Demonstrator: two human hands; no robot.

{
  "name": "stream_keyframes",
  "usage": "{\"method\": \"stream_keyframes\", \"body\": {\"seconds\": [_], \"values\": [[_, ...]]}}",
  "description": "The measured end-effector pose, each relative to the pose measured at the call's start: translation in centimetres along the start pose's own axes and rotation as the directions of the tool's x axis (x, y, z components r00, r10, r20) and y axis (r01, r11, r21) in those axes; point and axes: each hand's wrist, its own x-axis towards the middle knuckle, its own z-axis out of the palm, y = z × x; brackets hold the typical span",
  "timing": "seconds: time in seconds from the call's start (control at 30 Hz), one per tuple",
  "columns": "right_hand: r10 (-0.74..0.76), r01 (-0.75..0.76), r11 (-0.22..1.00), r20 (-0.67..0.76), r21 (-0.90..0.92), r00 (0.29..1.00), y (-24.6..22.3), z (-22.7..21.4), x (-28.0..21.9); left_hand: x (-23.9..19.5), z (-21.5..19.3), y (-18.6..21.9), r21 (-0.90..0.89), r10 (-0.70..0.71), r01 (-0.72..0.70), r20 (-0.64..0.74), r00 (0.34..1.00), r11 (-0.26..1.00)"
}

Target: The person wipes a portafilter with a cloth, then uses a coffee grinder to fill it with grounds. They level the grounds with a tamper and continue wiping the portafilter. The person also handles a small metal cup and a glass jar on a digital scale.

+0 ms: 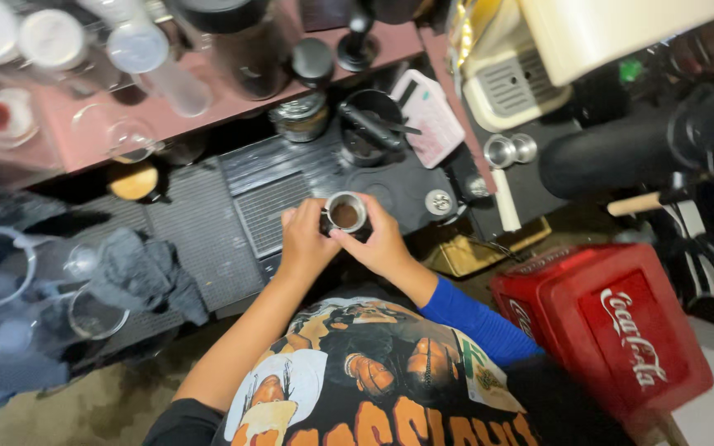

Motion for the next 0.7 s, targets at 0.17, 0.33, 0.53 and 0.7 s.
{"method": "stream_keyframes", "body": {"seconds": [0.17,0.33,0.53,0.7], "values": [[-0.038,0.036,0.999,-0.271,-0.013,0.962,2.1,-8.0,-2.7,3.2,3.9,6.2,-0.144,0.272,-0.251,0.158,0.949,0.957],[0.056,0.016,0.993,-0.588,0.117,0.807,2.6,-18.9,-7.7,2.9,11.5,8.9,-0.315,0.116,0.105,0.607,0.786,0.943],[0.038,-0.035,0.999,-0.641,0.016,0.767,-0.4,-25.2,-15.1,-0.5,28.2,11.1,-0.005,-0.208,0.858,0.969,0.131,0.513],[0.101,-0.161,0.986,-0.641,-0.036,0.761,-2.8,-25.3,-17.8,2.0,34.0,12.2,-0.041,-0.244,0.373,0.688,0.683,0.927]]}}
